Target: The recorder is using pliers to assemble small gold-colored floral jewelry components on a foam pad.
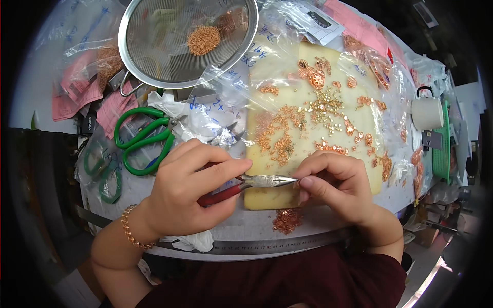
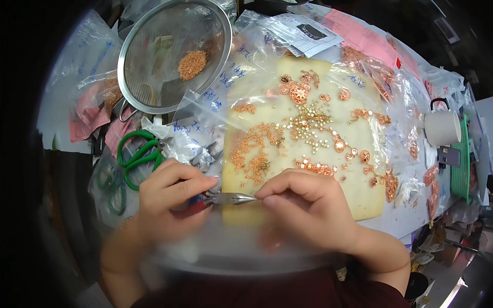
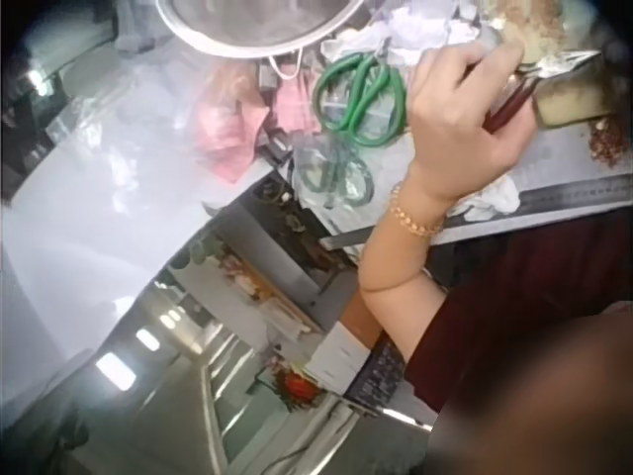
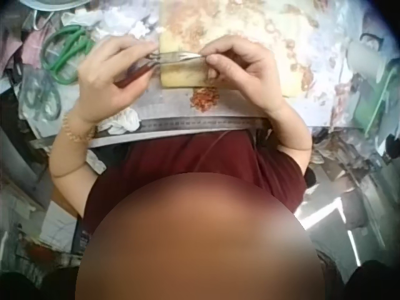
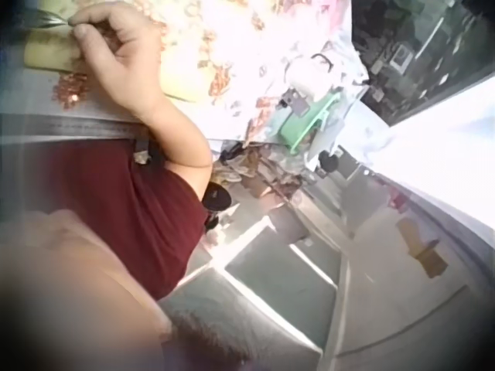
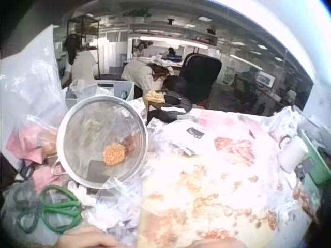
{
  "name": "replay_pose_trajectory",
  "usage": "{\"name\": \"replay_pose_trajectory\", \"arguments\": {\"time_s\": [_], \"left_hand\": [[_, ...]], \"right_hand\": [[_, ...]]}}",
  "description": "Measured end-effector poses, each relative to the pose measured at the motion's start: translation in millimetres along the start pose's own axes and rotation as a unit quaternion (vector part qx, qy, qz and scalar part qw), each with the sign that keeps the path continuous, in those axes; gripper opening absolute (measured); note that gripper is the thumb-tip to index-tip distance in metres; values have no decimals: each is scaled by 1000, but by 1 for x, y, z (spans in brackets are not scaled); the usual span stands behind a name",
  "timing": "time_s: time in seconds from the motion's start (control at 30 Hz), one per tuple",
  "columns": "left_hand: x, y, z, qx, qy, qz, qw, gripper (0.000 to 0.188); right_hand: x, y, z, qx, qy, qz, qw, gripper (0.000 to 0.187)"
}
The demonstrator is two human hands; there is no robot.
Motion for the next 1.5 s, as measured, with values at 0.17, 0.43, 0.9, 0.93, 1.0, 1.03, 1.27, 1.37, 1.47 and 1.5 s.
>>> {"name": "replay_pose_trajectory", "arguments": {"time_s": [0.17,0.43,0.9,0.93,1.0,1.03,1.27,1.37,1.47,1.5], "left_hand": [[2,-3,1,-12,5,-17,1000,49],[2,-5,1,-11,7,-15,1000,48],[6,-1,1,-25,35,-98,994,43],[6,-1,1,-24,35,-98,994,43],[7,-1,0,-23,42,-114,992,43],[7,-2,0,-22,42,-114,992,43],[3,-5,0,-37,43,-78,995,44],[-1,-3,1,-24,8,-4,1000,45],[-5,1,2,-27,-17,11,999,46],[-5,1,2,-23,-21,14,999,46]], "right_hand": [[-1,-3,-3,28,-3,104,994,12],[3,2,-4,-18,3,81,997,11],[8,16,-3,-126,48,10,991,12],[8,18,-4,-157,42,0,987,14],[6,23,-5,-187,38,-9,982,17],[9,31,-9,-217,48,-88,971,17],[19,51,-14,-320,34,-313,893,20],[5,27,-3,-99,-38,-247,963,22],[18,23,1,-106,14,-369,923,22],[25,22,1,-130,37,-409,902,22]]}}
Point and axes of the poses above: each hand's wrist, its own z-axis towards the middle knuckle, its own x-axis out of the palm, y = z × x, the point moved 9 cm from there along z, towards the middle knuckle, and after that the axes turned 7 degrees about z, right-handed, at the moved point
